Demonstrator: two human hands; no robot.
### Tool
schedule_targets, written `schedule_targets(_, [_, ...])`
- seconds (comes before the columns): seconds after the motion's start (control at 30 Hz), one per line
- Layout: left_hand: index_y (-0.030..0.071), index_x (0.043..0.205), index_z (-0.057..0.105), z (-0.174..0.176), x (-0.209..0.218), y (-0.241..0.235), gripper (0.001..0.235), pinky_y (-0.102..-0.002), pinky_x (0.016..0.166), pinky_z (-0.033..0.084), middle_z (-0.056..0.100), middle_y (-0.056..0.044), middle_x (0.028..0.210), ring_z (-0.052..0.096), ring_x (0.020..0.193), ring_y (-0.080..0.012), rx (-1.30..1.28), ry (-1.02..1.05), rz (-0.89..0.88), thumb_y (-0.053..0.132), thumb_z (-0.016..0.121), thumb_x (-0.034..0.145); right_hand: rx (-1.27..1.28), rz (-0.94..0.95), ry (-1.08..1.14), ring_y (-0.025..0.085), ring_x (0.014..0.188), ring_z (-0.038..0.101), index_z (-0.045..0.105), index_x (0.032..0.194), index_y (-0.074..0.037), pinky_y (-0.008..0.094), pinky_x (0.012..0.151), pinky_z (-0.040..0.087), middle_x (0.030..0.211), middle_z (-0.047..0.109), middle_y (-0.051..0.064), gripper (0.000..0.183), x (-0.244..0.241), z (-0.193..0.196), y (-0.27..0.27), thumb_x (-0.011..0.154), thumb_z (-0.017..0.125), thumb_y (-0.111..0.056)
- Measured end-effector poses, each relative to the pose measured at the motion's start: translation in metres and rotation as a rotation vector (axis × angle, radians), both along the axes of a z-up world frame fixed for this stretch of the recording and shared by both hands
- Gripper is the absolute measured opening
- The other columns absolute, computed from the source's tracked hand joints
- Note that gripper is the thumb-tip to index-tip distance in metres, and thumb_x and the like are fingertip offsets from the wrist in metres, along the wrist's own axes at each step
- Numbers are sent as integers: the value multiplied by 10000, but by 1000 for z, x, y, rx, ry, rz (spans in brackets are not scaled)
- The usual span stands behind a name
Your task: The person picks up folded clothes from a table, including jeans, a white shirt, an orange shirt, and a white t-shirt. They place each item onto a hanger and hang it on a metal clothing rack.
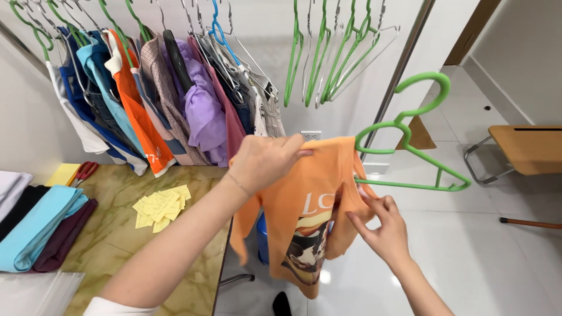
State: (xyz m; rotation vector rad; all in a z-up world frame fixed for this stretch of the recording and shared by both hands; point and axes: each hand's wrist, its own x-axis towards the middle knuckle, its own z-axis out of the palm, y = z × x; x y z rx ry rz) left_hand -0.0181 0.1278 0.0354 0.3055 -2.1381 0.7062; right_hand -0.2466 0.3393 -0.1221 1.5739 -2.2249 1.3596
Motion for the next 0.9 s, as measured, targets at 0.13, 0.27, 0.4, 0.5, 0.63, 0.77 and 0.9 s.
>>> schedule_targets(0.13, [300, 897, 493, 16, 48, -20, 290, -256, 531, 524, 595, 137, 647, 661, 535, -76, -84, -114, 143, 523, 504, 1083, 116, -5, -9, 471, 883, 657, 760, 940, -89, 552, 794, 562, 948, 579, 161, 356, -53, -29, -9, 764, 902, -363])
schedule_targets(0.27, [304, 866, 477, -6, 92, -42, 331, -241, 505, 490, 542, 99, 639, 603, 497, -102, -156, -191, 203, 568, 507, 1064, 100, 177, 199, 414, 978, 720, 817, 904, -149, 532, 898, 554, 1082, 712, 134, 121, -127, -21, 6, 814, 840, -226])
schedule_targets(0.4, [233, 788, 403, -22, 112, -57, 551, -307, 401, 295, 396, 54, 625, 475, 476, -117, -259, -236, 170, 652, 555, 1110, 206, 217, 227, 151, 1115, 682, 836, 954, -231, 396, 1018, 446, 1192, 693, -57, 147, -126, 30, 21, 876, 769, -336])
schedule_targets(0.5, [224, 796, 410, -26, 100, -42, 501, -304, 407, 291, 438, 71, 611, 503, 481, -108, -184, -218, 153, 566, 568, 1127, 29, 365, 160, 206, 1127, 715, 808, 1031, -122, 329, 956, 563, 1243, 715, 44, 138, -99, 56, 24, 953, 695, -104])
schedule_targets(0.63, [223, 854, 506, -38, 56, -12, 403, -276, 384, 304, 533, 100, 636, 542, 480, -77, -32, -129, 29, 533, 503, 1112, -49, 285, -74, 161, 960, 727, 599, 1074, -81, 262, 772, 558, 1064, 750, 53, 151, -67, 62, 25, 970, 709, -70])
schedule_targets(0.77, [214, 956, 656, -74, 17, -1, 325, -264, 365, 333, 682, 92, 701, 615, 520, -70, 97, -38, -112, 484, 530, 1087, 107, 162, 88, 85, 528, 403, 744, 1107, -174, 226, 610, 415, 590, 587, -64, 146, -74, 60, 40, 974, 686, -158])
schedule_targets(0.9, [202, 854, 586, -94, 1, -22, 344, -305, 431, 348, 527, 77, 618, 529, 502, -112, 114, 74, -95, 438, 544, 1101, 87, 101, -47, 89, 932, 686, 784, 1099, -82, 252, 857, 515, 1072, 803, -5, 152, -111, 61, 76, 971, 713, -123])
